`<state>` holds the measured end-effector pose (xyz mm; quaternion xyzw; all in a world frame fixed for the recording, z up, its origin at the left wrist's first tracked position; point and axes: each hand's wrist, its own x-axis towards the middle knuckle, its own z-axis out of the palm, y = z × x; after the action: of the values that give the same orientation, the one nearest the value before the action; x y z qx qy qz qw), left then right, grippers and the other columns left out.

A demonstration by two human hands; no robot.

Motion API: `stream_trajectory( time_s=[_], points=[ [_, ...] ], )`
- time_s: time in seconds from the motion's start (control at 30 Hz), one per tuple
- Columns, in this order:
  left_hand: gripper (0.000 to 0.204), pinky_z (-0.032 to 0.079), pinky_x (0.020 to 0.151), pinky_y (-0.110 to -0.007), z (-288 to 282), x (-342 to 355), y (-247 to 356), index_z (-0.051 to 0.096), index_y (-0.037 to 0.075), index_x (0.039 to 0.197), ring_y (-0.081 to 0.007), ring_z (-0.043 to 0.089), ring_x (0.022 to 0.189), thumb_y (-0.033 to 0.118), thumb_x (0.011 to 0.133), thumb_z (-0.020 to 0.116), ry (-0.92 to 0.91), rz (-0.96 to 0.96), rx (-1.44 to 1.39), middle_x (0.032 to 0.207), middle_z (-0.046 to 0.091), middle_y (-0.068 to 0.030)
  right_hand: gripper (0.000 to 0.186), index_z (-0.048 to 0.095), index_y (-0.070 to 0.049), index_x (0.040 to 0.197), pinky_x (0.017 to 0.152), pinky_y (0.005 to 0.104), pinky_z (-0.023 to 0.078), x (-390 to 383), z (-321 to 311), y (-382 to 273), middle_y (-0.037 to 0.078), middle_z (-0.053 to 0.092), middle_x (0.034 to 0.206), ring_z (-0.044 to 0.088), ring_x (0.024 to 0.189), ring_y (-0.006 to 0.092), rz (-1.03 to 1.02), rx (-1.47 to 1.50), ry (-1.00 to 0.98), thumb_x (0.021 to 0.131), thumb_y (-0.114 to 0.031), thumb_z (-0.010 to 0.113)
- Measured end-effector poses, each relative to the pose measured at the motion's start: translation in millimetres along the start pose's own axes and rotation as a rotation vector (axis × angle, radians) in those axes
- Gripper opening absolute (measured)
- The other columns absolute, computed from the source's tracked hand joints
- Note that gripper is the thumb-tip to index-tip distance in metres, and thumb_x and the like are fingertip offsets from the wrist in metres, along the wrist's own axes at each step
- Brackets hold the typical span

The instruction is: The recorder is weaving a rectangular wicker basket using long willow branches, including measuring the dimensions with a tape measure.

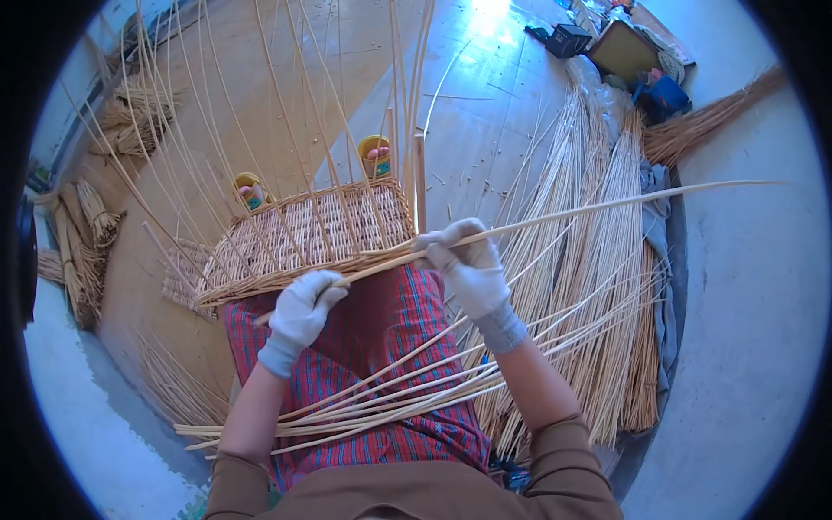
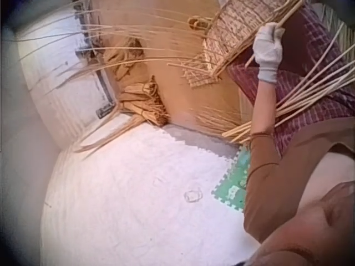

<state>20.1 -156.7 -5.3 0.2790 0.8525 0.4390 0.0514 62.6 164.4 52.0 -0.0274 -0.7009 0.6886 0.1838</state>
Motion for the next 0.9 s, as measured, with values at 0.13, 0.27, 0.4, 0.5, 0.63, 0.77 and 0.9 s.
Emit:
stream_trajectory(
  time_s=[0.13, 0.27, 0.4, 0.5, 0.63, 0.77, 0.9],
  points=[
    [0.069, 0.056, 0.084, -0.043, -2.9, 36.8, -29.9, 0.056, 0.032, 0.145, -0.0324, 0.071, 0.097, 0.016, 0.083, 0.082, 0.008, -0.202, 0.349, 0.106, 0.072, -0.0098, 0.015, 0.058, -0.008, 0.113, 0.081, 0.0316, 0.061, 6.6, -48.0, 48.9, 0.007, 0.070, 0.101, 0.069, 0.093, 0.0156, 0.122, 0.089, 0.340, 0.102, -0.013, 0.068],
    [0.072, 0.056, 0.082, -0.042, 4.9, 37.6, -51.9, 0.056, 0.033, 0.144, -0.0309, 0.073, 0.090, 0.013, 0.081, 0.084, 0.021, -0.428, 0.196, 0.098, 0.073, -0.0092, 0.015, 0.056, -0.010, 0.111, 0.069, 0.0293, 0.064, 7.0, -103.4, 57.0, 0.006, 0.069, 0.094, 0.071, 0.084, 0.0159, 0.205, 0.138, 0.496, 0.101, -0.011, 0.068],
    [0.075, 0.056, 0.082, -0.042, 15.1, 30.9, -61.3, 0.055, 0.033, 0.146, -0.0290, 0.073, 0.089, 0.013, 0.080, 0.084, 0.062, -0.444, 0.156, 0.098, 0.074, -0.0078, 0.011, 0.056, -0.010, 0.109, 0.068, 0.0287, 0.062, -0.7, -126.3, 53.1, 0.006, 0.068, 0.093, 0.070, 0.081, 0.0151, 0.165, 0.168, 0.508, 0.103, -0.012, 0.065],
    [0.078, 0.056, 0.084, -0.042, 12.4, 29.5, -48.2, 0.053, 0.031, 0.150, -0.0294, 0.072, 0.093, 0.013, 0.081, 0.084, 0.088, -0.350, 0.152, 0.107, 0.073, -0.0072, 0.010, 0.055, -0.010, 0.109, 0.069, 0.0296, 0.063, -1.7, -125.6, 55.7, 0.007, 0.068, 0.092, 0.070, 0.082, 0.0167, 0.136, 0.188, 0.396, 0.103, -0.011, 0.064],
    [0.074, 0.059, 0.079, -0.041, 22.2, 40.6, -12.4, 0.044, 0.024, 0.157, -0.0276, 0.073, 0.089, 0.012, 0.091, 0.076, 0.150, -0.338, 0.270, 0.124, 0.071, -0.0088, 0.010, 0.057, -0.012, 0.111, 0.070, 0.0292, 0.061, 16.5, -129.6, 68.3, 0.007, 0.069, 0.098, 0.070, 0.086, 0.0170, 0.324, 0.081, 0.412, 0.104, -0.010, 0.064],
    [0.042, 0.058, 0.046, -0.033, 58.3, 74.1, 0.3, 0.058, 0.007, 0.136, -0.0192, 0.068, 0.060, 0.012, 0.097, 0.072, 0.030, -0.704, -0.766, 0.101, 0.070, -0.0115, 0.014, 0.056, -0.014, 0.111, 0.075, 0.0313, 0.062, 29.4, -126.0, 78.2, 0.008, 0.069, 0.101, 0.071, 0.087, 0.0184, 0.171, 0.194, 0.294, 0.103, -0.010, 0.066],
    [0.018, 0.053, 0.038, -0.030, 83.9, 80.7, -16.6, 0.062, 0.004, 0.108, -0.0161, 0.064, 0.049, 0.017, 0.099, 0.072, -0.025, -0.760, -0.661, 0.087, 0.069, -0.0103, 0.017, 0.054, -0.011, 0.111, 0.081, 0.0368, 0.063, 46.2, -84.2, 52.9, 0.008, 0.068, 0.101, 0.071, 0.095, 0.0207, 0.340, 0.083, 0.264, 0.100, -0.006, 0.067]
  ],
)
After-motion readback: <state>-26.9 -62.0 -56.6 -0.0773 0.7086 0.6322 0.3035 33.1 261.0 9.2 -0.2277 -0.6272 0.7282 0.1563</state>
